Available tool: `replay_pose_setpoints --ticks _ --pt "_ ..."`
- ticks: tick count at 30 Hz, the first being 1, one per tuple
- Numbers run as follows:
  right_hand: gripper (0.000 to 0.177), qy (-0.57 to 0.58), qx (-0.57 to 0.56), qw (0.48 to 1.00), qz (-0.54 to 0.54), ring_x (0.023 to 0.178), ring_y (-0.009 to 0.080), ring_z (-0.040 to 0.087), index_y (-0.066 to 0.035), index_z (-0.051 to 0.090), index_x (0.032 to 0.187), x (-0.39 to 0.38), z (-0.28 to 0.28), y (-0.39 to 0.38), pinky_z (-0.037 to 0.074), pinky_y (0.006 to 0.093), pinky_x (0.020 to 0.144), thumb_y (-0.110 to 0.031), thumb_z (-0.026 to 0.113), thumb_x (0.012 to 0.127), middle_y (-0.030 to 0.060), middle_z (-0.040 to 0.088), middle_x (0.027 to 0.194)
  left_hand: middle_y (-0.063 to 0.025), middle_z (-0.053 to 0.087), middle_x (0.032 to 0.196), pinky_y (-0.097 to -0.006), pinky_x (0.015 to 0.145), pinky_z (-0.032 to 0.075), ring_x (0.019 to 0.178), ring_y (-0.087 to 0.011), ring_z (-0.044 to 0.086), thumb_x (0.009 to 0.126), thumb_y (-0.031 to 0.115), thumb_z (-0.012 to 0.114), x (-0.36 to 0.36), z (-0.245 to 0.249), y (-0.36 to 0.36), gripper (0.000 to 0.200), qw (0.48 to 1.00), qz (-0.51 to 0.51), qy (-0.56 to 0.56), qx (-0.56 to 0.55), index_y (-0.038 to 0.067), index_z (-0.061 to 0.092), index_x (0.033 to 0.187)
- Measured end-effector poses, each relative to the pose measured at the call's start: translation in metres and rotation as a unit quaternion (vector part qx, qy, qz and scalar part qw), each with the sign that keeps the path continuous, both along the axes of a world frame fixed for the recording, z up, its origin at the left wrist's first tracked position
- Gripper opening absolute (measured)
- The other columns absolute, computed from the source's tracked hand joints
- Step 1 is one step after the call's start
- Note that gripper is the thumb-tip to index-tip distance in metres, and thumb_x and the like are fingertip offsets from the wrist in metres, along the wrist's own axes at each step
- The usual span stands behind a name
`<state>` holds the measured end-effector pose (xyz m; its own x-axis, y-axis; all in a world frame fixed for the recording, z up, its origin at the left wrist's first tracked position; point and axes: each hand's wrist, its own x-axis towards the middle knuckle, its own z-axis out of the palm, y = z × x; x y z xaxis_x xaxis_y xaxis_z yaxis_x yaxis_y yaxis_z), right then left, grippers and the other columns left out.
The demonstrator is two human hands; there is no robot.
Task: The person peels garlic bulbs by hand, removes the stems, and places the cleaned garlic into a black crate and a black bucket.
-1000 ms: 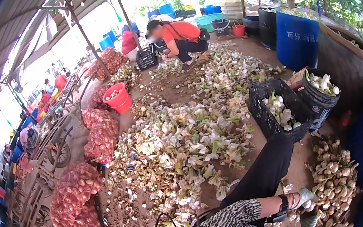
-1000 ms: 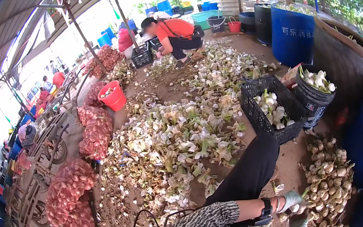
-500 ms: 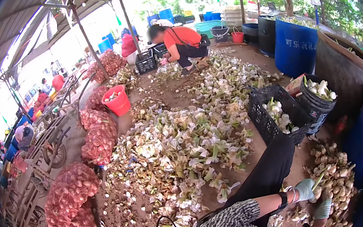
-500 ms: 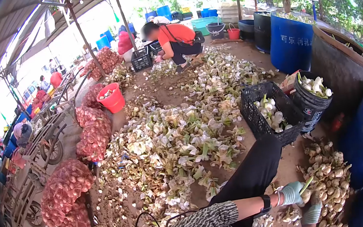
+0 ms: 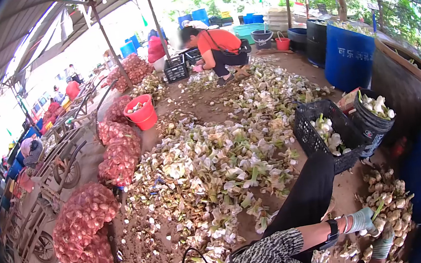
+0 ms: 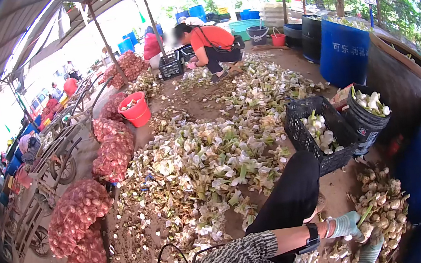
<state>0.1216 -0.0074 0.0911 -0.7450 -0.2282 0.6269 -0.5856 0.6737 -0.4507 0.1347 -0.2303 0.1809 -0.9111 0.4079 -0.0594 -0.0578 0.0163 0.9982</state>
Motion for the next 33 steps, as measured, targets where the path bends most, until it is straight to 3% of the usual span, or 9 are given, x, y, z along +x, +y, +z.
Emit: replay_pose_setpoints --ticks 3,5,9,14,19,21,24,30,33 --pt "0.062 -0.088 -0.077 0.993 0.028 0.091 0.0332 0.055 0.001 0.043 0.123 -0.007 -0.008 0.013 0.046 0.0391 0.079 -0.018 0.066 0.069 0.0179 0.055 0.103 -0.0094 0.06 0.062 -0.0328 0.043 0.043 0.051 -0.018 0.057 0.051 0.012 0.081 0.006 0.027 -0.011 0.035 0.998 -0.02 -0.058 0.004 -0.003 0.062 0.077" --pt "0.047 -0.388 -0.553 0.682 0.28 0.075 0.0207 0.057 0.003 0.054 0.099 0.023 0.06 -0.035 0.047 0.0323 0.067 -0.042 0.044 0.089 0.0108 0.058 0.09 -0.0094 0.06 0.064 -0.033 0.044 0.044 0.053 -0.0185 0.057 0.051 0.012 0.081 0.016 0.054 -0.026 0.037 0.997 -0.031 -0.074 -0.003 -0.003 0.062 0.078" --pt "0.053 -0.256 -0.379 0.885 0.085 0.084 0.0202 0.058 0.004 0.053 0.106 0.009 0.03 -0.023 0.047 0.0327 0.076 -0.045 0.046 0.088 0.011 0.059 0.097 -0.009 0.061 0.068 -0.0334 0.047 0.046 0.057 -0.019 0.058 0.051 0.012 0.081 0.016 0.044 -0.018 0.039 0.995 -0.045 -0.083 0.011 -0.004 0.061 0.081" --pt "0.049 -0.265 -0.667 0.684 0.13 0.082 0.0208 0.059 0.002 0.049 0.112 0.016 0.047 -0.052 0.049 0.0329 0.071 -0.039 0.051 0.086 0.0117 0.059 0.097 -0.0088 0.063 0.074 -0.0297 0.066 0.048 0.07 -0.0144 0.059 0.054 0.003 0.076 0.029 0.027 0.013 0.043 0.948 0.176 0.253 -0.078 0.002 0.059 0.093" --pt "0.048 -0.255 -0.671 0.692 0.08 0.07 0.0231 0.06 0.001 0.046 0.116 -0.003 0.01 -0.026 0.049 0.0295 0.052 -0.037 0.05 0.086 0.0144 0.059 0.096 -0.0063 0.062 0.072 -0.0285 0.06 0.048 0.065 -0.0128 0.057 0.056 0.003 0.075 0.018 0.031 0.005 0.04 0.993 0.063 0.008 0.096 0.002 0.059 0.092" --pt "0.048 -0.315 -0.526 0.637 0.467 0.119 0.0213 0.039 -0.009 0.026 0.138 -0.029 -0.036 0.029 0.037 0.0309 0.096 -0.023 0.037 0.094 0.0084 0.033 0.137 -0.0043 0.06 0.07 -0.0274 0.055 0.047 0.061 -0.0119 0.055 0.057 0.002 0.075 0.021 0.04 -0.001 0.038 0.995 0.03 -0.038 0.083 0.001 0.059 0.091" --pt "0.049 -0.402 -0.502 0.589 0.489 0.12 0.0212 0.038 -0.008 0.023 0.138 -0.015 0.005 0.002 0.037 0.0312 0.096 -0.019 0.039 0.092 0.0095 0.03 0.138 -0.0027 0.059 0.07 -0.0274 0.05 0.044 0.059 -0.0116 0.052 0.059 0.002 0.074 0.025 0.044 -0.001 0.033 0.998 0.025 0.005 0.052 0.002 0.06 0.089" --pt "0.048 -0.289 -0.412 0.849 0.16 0.115 0.0235 0.044 -0.006 0.027 0.135 -0.022 -0.042 0.036 0.04 0.0325 0.094 -0.025 0.039 0.093 0.0104 0.037 0.133 -0.004 0.058 0.063 -0.0294 0.042 0.036 0.049 -0.014 0.049 0.065 0.01 0.075 0.005 -0.012 0.023 0.021 0.972 0.026 -0.127 0.194 0.003 0.062 0.08" --pt "0.047 -0.342 -0.468 0.767 0.275 0.118 0.0247 0.042 -0.007 0.027 0.136 -0.016 -0.018 0.028 0.038 0.0331 0.096 -0.026 0.038 0.094 0.0108 0.035 0.135 -0.0058 0.056 0.057 -0.0293 0.038 0.035 0.043 -0.0172 0.051 0.068 0.02 0.075 0.01 0.007 0.013 0.02 0.974 0.041 -0.153 0.164 0.006 0.063 0.075"
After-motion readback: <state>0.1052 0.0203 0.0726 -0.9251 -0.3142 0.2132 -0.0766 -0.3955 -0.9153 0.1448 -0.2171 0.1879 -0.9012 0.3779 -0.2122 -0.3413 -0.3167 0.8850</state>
